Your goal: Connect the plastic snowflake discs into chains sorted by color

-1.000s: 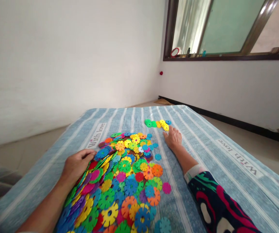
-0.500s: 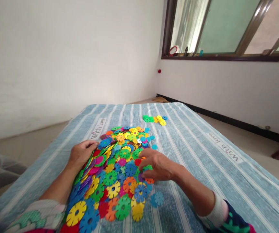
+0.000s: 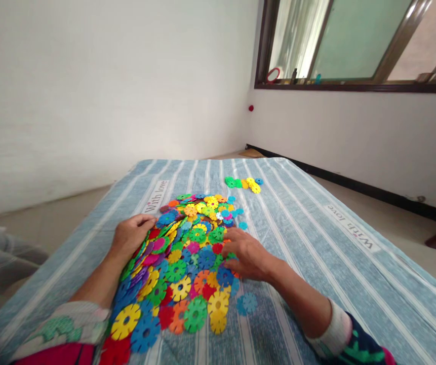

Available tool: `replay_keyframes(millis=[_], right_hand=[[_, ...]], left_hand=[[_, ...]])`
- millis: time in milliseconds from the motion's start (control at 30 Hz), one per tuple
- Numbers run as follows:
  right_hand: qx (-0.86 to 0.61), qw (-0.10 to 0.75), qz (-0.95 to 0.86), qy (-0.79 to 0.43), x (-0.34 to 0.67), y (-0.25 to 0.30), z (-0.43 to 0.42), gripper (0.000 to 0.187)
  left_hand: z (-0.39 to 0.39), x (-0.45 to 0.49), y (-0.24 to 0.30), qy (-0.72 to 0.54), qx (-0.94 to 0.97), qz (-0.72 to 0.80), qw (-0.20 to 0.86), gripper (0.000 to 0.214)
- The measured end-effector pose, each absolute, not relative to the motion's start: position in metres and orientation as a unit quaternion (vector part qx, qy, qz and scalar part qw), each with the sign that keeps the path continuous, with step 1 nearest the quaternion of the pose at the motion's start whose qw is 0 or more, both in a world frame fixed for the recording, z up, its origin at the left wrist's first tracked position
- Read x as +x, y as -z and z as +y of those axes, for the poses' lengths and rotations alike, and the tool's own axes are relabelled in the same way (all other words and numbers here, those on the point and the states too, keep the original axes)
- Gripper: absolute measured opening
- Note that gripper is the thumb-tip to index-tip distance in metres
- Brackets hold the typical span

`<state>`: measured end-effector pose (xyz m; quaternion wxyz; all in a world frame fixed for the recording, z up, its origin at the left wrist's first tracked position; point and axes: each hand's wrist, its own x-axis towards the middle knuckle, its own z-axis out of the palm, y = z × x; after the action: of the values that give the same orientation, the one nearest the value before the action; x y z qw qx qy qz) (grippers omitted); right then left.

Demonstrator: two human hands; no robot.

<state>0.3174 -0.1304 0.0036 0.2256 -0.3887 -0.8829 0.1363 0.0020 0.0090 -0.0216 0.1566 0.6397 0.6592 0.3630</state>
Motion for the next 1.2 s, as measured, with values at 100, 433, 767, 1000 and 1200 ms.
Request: replay_keyframes(millis=[100, 433, 767, 1000, 1200], right_hand=[[-0.367, 0.215, -0.891, -0.161, 0.317, -0.010, -0.137, 0.014], [-0.326, 0.090, -0.918, -0.209, 0.304, -0.008, -0.159, 0.045], [-0.322, 0.080, -0.922, -0.201, 0.300, -0.008, -0.158, 0.043], [-0.292, 0.190, -0.908, -0.234, 0.306, 0.002, -0.145, 0.019], [-0.317, 0.286, -0.857, -0.287, 0.309, 0.009, -0.137, 0.025]], left_hand=[[0.011, 0.001, 0.024, -0.370, 0.641, 0.654, 0.157, 0.032], [0.011, 0.002, 0.026, -0.378, 0.636, 0.653, 0.160, 0.033], [0.009, 0.003, 0.024, -0.372, 0.635, 0.657, 0.163, 0.033], [0.008, 0.004, 0.021, -0.361, 0.638, 0.661, 0.158, 0.032], [0.006, 0.006, 0.017, -0.363, 0.632, 0.665, 0.162, 0.030]])
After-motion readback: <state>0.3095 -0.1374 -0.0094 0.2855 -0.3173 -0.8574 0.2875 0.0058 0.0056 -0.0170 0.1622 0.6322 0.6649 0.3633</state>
